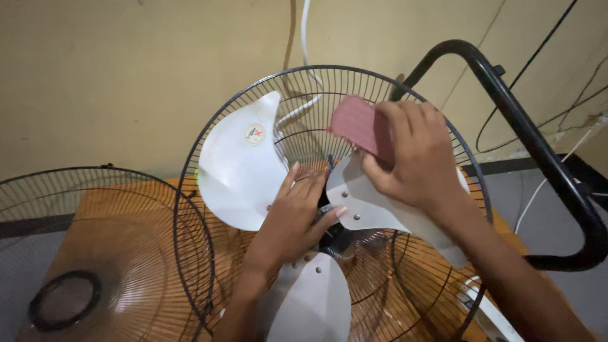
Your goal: The person assembles a standing fan by attaching the fan blades to the motor, securing the front grill, and plugging the fan into a power strip.
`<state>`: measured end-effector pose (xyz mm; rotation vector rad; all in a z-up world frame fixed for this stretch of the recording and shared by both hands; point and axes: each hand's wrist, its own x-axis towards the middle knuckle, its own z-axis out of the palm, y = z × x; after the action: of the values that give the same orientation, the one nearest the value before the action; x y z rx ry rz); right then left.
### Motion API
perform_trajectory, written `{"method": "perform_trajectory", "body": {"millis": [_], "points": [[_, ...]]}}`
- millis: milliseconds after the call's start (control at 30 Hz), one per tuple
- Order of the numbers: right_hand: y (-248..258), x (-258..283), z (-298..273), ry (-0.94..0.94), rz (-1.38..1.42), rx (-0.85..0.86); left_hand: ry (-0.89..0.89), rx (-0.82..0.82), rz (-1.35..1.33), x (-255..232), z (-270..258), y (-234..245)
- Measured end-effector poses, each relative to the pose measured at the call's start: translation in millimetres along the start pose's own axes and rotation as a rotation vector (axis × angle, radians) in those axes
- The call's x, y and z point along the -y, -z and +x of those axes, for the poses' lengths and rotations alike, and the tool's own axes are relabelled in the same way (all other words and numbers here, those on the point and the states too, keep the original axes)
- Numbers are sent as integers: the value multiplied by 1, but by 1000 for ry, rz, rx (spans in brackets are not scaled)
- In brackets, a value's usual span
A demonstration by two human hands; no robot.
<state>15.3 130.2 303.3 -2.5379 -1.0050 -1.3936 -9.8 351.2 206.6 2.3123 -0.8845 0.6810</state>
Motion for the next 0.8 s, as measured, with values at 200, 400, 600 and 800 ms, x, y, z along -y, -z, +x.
{"method": "perform_trajectory", "body": {"millis": [200, 400, 600, 800], "points": [[-2, -21, -6, -177, -87, 114, 50, 93, -32, 6, -3, -2], [9, -30, -23, -201, 19, 75, 94, 27, 65, 7, -10, -15], [6, -24, -43, -88, -33, 130, 156, 45, 93, 6, -13, -26], [30, -86, -72, -651, 231, -179, 174, 51, 95, 3, -15, -25]]}}
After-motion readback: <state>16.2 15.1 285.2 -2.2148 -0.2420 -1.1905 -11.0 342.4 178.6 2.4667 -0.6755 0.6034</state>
